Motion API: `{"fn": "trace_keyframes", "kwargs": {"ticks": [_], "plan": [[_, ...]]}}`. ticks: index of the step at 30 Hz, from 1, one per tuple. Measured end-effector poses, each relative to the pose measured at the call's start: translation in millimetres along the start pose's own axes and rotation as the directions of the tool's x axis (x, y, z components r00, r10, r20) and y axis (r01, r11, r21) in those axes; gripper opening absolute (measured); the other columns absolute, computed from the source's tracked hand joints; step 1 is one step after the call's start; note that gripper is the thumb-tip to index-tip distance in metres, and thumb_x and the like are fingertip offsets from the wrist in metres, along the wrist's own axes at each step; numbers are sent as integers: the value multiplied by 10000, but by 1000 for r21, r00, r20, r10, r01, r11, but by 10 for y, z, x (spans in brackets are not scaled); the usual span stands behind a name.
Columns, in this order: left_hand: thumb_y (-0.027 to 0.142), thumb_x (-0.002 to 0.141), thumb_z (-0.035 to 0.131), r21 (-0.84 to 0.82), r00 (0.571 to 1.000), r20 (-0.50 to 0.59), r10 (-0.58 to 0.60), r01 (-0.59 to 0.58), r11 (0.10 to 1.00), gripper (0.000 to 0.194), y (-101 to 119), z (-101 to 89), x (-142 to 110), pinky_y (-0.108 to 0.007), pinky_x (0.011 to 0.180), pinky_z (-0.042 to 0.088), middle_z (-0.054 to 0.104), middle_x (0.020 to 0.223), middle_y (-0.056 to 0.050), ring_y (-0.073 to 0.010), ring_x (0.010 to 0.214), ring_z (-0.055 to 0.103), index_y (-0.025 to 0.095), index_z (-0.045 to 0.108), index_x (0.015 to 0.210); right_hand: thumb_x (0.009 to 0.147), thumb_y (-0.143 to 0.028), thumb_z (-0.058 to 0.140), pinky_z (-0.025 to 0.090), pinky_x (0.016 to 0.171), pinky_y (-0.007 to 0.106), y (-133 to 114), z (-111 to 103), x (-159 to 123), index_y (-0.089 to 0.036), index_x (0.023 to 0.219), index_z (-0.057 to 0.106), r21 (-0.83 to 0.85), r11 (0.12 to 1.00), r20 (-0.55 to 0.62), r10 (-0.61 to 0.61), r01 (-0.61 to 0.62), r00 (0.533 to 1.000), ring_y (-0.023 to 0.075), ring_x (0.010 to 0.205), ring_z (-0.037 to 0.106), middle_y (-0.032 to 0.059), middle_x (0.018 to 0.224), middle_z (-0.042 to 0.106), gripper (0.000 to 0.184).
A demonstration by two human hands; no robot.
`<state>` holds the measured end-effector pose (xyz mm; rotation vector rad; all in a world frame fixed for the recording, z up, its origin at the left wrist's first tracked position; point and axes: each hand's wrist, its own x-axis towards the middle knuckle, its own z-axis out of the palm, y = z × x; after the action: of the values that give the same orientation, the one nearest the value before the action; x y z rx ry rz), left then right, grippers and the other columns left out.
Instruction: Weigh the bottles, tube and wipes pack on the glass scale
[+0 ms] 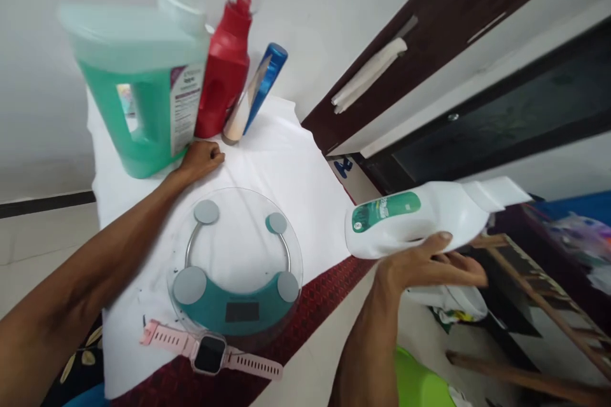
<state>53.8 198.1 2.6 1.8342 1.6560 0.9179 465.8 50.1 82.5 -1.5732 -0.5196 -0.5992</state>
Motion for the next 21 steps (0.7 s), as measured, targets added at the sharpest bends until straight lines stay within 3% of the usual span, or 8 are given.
{"fn": "trace_keyframes", "kwargs": {"ticks": [2, 4, 6, 8, 9, 12, 16, 21], "plan": [[247, 860, 624, -6, 1000, -1, 15, -15, 1000, 249, -25, 16, -4, -319, 717, 412, 604, 643, -20, -190, 696, 558, 218, 531, 630, 941, -562, 656, 382, 1246, 675, -268, -77, -198, -366, 1105, 495, -59, 967, -31, -250, 248, 968, 415, 1355, 559, 165, 1312, 564, 302], [241, 863, 617, -9, 1000, 0, 27, -27, 1000, 240, -42, 30, -9, -320, 710, 398, 612, 653, -24, -195, 694, 554, 218, 533, 640, 945, -553, 667, 434, 1197, 659, -611, -25, -476, -368, 1216, 517, 98, 950, 192, -311, 297, 931, 391, 1363, 562, 144, 1347, 565, 361], [237, 871, 616, -12, 999, 1, 33, -33, 999, 239, -54, 40, -12, -323, 702, 383, 623, 665, -30, -198, 692, 549, 220, 531, 649, 932, -547, 678, 498, 1130, 595, -971, 186, -811, -328, 1221, 525, 274, 949, 497, -281, 159, 821, 343, 1313, 596, 125, 1354, 579, 393], [232, 877, 615, -20, 999, 5, 39, -39, 999, 244, -65, 45, -14, -327, 694, 367, 630, 673, -34, -198, 687, 544, 221, 525, 650, 908, -556, 694, 527, 1084, 530, -1287, 521, -1169, -281, 1217, 516, 365, 929, 733, -253, -51, 632, 295, 1248, 624, 122, 1326, 622, 450], [226, 878, 613, -25, 999, 8, 42, -42, 999, 249, -70, 46, -14, -329, 690, 360, 628, 671, -34, -197, 680, 539, 221, 521, 647, 877, -586, 723, 554, 1036, 493, -1418, 711, -1343, -265, 1198, 524, 378, 922, 780, -269, -83, 565, 277, 1187, 656, 112, 1281, 658, 496], [212, 877, 606, -41, 999, 15, 52, -52, 998, 267, -85, 49, -11, -331, 676, 345, 608, 649, -27, -189, 655, 522, 219, 504, 630, 812, -615, 780, 570, 1010, 446, -1708, 1269, -1801, -242, 1200, 519, 381, 913, 845, -279, -148, 457, 259, 1172, 669, 120, 1280, 682, 598], [221, 887, 613, -46, 998, 24, 57, -56, 997, 284, -97, 65, -4, -336, 668, 335, 590, 639, -26, -192, 652, 521, 217, 506, 625, 801, -568, 819, 524, 1108, 484, -1935, 1800, -2204, -214, 1178, 524, 286, 941, 889, -190, -181, 417, 276, 1188, 664, 153, 1290, 674, 596], [220, 896, 611, -38, 998, 44, 51, -49, 998, 265, -99, 69, -14, -339, 704, 368, 607, 650, -42, -207, 671, 551, 207, 549, 639, 935, -479, 676, 539, 1077, 507, -1967, 2044, -2377, -247, 974, 572, 257, 963, 869, -193, -83, 455, 280, 1076, 685, 74, 1031, 717, 257]]}}
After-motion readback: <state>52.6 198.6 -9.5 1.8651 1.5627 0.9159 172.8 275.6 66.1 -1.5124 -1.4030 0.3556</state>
